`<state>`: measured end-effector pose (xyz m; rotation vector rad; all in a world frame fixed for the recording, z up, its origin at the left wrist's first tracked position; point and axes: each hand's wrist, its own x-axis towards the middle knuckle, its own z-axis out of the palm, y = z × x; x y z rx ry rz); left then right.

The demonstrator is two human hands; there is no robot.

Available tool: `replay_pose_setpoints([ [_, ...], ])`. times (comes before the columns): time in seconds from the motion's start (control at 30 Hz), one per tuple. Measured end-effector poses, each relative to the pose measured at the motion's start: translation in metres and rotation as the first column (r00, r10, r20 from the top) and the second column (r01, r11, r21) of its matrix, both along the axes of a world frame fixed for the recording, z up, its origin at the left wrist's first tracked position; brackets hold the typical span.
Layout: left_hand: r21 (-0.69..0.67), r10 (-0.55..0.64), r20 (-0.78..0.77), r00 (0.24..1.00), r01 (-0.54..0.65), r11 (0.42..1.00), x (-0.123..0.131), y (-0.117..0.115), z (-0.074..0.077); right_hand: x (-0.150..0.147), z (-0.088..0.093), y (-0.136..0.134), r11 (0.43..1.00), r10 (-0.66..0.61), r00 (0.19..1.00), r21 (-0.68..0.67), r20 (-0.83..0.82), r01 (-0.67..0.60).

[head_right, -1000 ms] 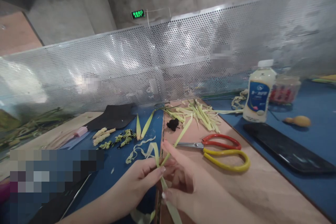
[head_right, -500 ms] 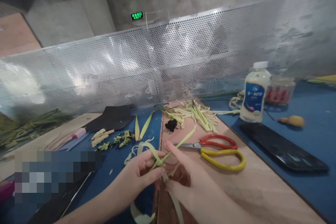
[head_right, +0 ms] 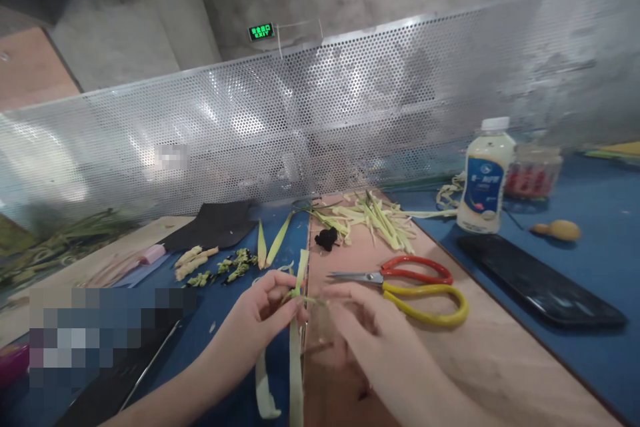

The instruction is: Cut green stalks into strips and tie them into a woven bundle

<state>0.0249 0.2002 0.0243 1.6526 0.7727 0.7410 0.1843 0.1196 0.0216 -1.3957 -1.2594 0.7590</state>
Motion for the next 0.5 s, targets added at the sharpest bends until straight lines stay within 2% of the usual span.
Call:
replay_pose_setpoints([
  [0.1, -0.005, -0.099, 0.042, 0.994, 0.099, 0.995, -0.001, -0.006, -0.002, 0.001, 0.003, 0.006, 0.998, -0.054, 0.999, 0.025, -0.002, 0.054],
  [0.2, -0.004, -0.182, 0.020, 0.983, 0.182, 0.983, -0.002, -0.013, -0.005, 0.004, 0.003, 0.011, 1.000, 0.024, 0.999, 0.008, 0.025, -0.024],
  [0.3, -0.018, -0.258, 0.020, 0.966, 0.258, 0.966, -0.002, -0.018, -0.006, 0.004, 0.002, 0.012, 0.995, 0.102, 0.995, 0.020, -0.020, -0.102],
  [0.5, -0.013, -0.299, 0.010, 0.954, 0.299, 0.954, 0.000, -0.020, -0.004, 0.001, 0.005, 0.008, 0.987, 0.140, 0.988, 0.092, -0.067, -0.134],
])
